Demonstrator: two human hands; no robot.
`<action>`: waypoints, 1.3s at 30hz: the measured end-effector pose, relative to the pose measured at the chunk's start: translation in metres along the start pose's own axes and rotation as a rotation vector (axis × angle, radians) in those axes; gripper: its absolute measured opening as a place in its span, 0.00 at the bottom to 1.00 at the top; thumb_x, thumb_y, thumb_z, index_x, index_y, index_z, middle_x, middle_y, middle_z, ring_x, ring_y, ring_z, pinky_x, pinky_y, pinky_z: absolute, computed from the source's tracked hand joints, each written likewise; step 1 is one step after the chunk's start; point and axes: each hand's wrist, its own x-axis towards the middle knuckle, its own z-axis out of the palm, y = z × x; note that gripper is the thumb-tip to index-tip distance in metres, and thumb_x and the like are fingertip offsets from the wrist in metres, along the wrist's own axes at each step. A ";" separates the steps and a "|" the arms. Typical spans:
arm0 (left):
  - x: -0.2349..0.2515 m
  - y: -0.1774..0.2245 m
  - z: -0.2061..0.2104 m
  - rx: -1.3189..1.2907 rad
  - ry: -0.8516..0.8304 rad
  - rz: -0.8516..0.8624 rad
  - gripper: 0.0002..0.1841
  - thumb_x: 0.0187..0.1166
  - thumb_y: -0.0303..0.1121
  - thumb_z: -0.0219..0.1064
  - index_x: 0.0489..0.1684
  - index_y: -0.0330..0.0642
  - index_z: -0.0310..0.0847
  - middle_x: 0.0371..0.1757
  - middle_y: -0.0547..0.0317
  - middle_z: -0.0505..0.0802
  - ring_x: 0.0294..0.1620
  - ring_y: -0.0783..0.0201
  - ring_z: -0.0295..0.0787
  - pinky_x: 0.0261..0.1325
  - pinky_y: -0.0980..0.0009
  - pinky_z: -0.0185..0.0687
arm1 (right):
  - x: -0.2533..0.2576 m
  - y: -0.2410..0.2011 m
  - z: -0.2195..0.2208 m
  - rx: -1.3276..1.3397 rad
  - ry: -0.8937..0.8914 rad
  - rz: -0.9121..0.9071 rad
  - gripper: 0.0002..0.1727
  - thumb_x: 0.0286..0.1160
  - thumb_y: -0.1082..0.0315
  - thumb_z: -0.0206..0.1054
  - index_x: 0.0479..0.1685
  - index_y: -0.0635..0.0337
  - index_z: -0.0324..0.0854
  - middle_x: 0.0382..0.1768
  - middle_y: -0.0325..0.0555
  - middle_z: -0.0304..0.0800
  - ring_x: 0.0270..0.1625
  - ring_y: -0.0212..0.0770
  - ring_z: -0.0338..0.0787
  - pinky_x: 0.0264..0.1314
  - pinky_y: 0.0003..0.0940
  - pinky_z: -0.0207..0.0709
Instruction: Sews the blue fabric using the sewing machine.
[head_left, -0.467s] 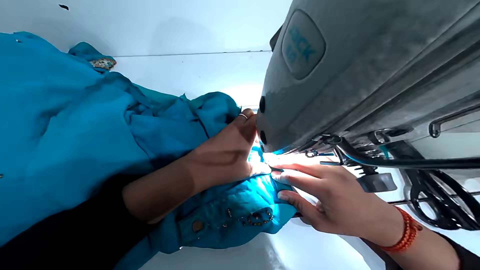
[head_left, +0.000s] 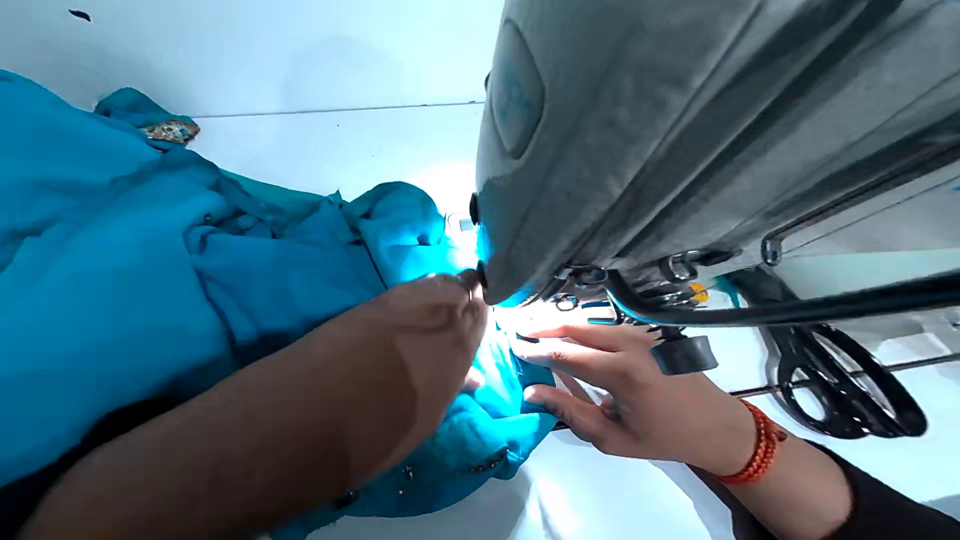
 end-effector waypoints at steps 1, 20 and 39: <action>0.003 0.017 -0.017 0.038 -0.090 0.028 0.18 0.83 0.46 0.58 0.49 0.42 0.88 0.41 0.49 0.91 0.44 0.51 0.93 0.41 0.52 0.87 | 0.000 0.000 -0.001 0.007 -0.005 0.003 0.20 0.81 0.47 0.60 0.45 0.48 0.94 0.39 0.34 0.94 0.41 0.31 0.87 0.44 0.30 0.77; -0.011 0.058 0.049 0.140 0.412 0.185 0.16 0.86 0.36 0.53 0.56 0.46 0.89 0.56 0.59 0.95 0.55 0.59 0.89 0.55 0.64 0.77 | -0.005 0.015 -0.006 0.107 -0.079 -0.066 0.20 0.72 0.59 0.55 0.49 0.53 0.93 0.45 0.37 0.95 0.49 0.31 0.88 0.51 0.30 0.79; -0.088 0.007 -0.056 -0.559 0.167 -0.081 0.12 0.79 0.50 0.64 0.36 0.54 0.85 0.25 0.81 0.84 0.27 0.94 0.77 0.28 0.94 0.71 | 0.016 -0.099 0.017 0.571 0.045 -0.087 0.09 0.89 0.68 0.58 0.46 0.64 0.80 0.37 0.48 0.90 0.47 0.37 0.92 0.59 0.25 0.82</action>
